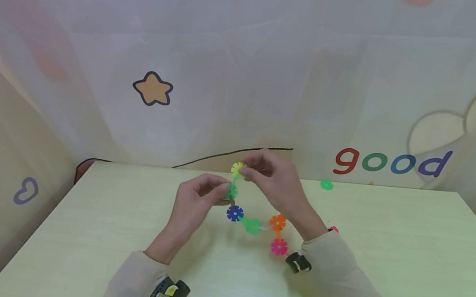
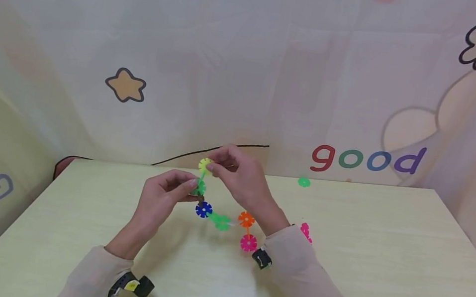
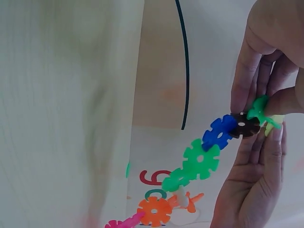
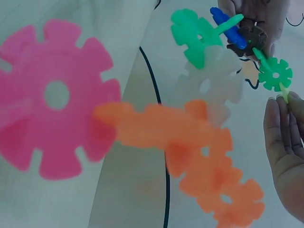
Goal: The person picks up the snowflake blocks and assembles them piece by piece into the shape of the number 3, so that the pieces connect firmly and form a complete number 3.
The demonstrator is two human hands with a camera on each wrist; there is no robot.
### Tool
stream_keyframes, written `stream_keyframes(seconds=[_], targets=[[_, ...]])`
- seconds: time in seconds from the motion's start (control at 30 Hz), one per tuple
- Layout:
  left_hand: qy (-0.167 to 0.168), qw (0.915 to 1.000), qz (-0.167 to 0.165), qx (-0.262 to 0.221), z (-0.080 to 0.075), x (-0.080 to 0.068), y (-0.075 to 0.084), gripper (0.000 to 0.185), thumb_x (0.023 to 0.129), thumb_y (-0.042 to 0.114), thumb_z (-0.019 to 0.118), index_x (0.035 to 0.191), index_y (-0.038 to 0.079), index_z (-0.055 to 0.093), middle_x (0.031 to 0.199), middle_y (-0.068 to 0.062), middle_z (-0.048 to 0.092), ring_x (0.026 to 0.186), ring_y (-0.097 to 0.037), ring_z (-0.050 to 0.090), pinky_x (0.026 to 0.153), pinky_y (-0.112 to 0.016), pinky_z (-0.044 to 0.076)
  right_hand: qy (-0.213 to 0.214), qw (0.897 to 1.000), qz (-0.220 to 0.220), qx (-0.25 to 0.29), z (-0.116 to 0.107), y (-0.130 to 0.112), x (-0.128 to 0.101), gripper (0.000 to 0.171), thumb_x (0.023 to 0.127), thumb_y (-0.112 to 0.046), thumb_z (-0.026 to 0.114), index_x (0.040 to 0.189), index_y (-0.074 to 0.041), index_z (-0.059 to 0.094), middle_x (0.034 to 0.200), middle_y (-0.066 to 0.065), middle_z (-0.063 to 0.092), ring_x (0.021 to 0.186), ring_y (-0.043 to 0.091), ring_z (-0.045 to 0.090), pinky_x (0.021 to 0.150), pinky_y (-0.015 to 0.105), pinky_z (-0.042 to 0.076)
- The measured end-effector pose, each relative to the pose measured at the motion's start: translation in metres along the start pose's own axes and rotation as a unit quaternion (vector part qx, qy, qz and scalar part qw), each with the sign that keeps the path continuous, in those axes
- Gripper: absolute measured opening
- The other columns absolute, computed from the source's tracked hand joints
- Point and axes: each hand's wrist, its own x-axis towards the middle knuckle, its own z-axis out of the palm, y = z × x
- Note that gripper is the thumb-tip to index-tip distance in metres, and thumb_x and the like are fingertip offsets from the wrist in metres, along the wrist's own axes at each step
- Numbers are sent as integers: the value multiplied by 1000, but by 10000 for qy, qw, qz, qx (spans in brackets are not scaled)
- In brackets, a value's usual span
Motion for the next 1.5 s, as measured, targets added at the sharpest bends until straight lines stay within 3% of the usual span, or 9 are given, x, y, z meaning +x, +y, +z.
stream_keyframes(seconds=[0.17,0.4,0.67,0.8,0.93,1.17,1.33,1.5], targets=[[-52,9999,36,83,-1,0,1,14,102,7,72,113,-1,76,102,-12,76,89,-20,75,84,-33,64,-176,9994,-191,-225,-1,-3,1,14,96,-4,79,110,-5,78,102,2,76,90,19,73,85,32,63],[44,9999,58,155,-1,-1,3,17,101,12,75,113,0,77,100,-10,76,86,-18,73,84,-30,63,-607,9952,-678,-357,1,-1,2,16,92,1,81,107,-5,81,100,2,73,90,19,71,83,33,63],[92,9996,-116,238,-1,-1,1,14,101,10,74,112,0,76,99,-9,75,86,-19,71,84,-28,62,-955,9927,-335,-661,-7,-1,2,17,97,-8,79,114,-10,80,104,-3,75,95,16,72,88,36,62],[187,9993,-171,285,0,0,1,14,101,10,75,111,1,77,99,-8,75,86,-19,71,84,-27,62,-804,9908,-96,-1083,-35,-2,10,19,100,-16,77,118,-12,79,107,-3,76,98,17,73,89,38,62],[270,9989,-222,322,0,1,2,13,100,10,76,110,1,77,99,-8,76,85,-19,71,83,-26,62,-546,9884,297,-1388,-78,5,20,22,102,-19,75,122,-9,77,111,6,76,100,24,74,89,39,60],[299,9985,-261,373,-1,1,3,13,100,10,76,110,2,77,100,-8,76,86,-19,71,84,-26,62,-507,9712,1112,-2045,-143,44,23,30,106,-20,69,129,-1,71,117,18,72,103,37,69,83,32,61],[334,9983,-270,394,-1,1,3,13,100,10,76,110,2,77,99,-8,76,85,-19,71,84,-26,62,-858,9544,1730,-2277,-165,80,17,29,105,-16,69,127,3,70,118,23,69,102,41,67,88,46,62],[351,9982,-295,383,0,1,4,13,100,9,76,110,1,77,98,-7,75,85,-18,70,82,-25,62,-1046,9354,1890,-2798,-175,111,9,27,101,-14,75,120,5,73,110,18,70,95,35,63,78,38,58]])
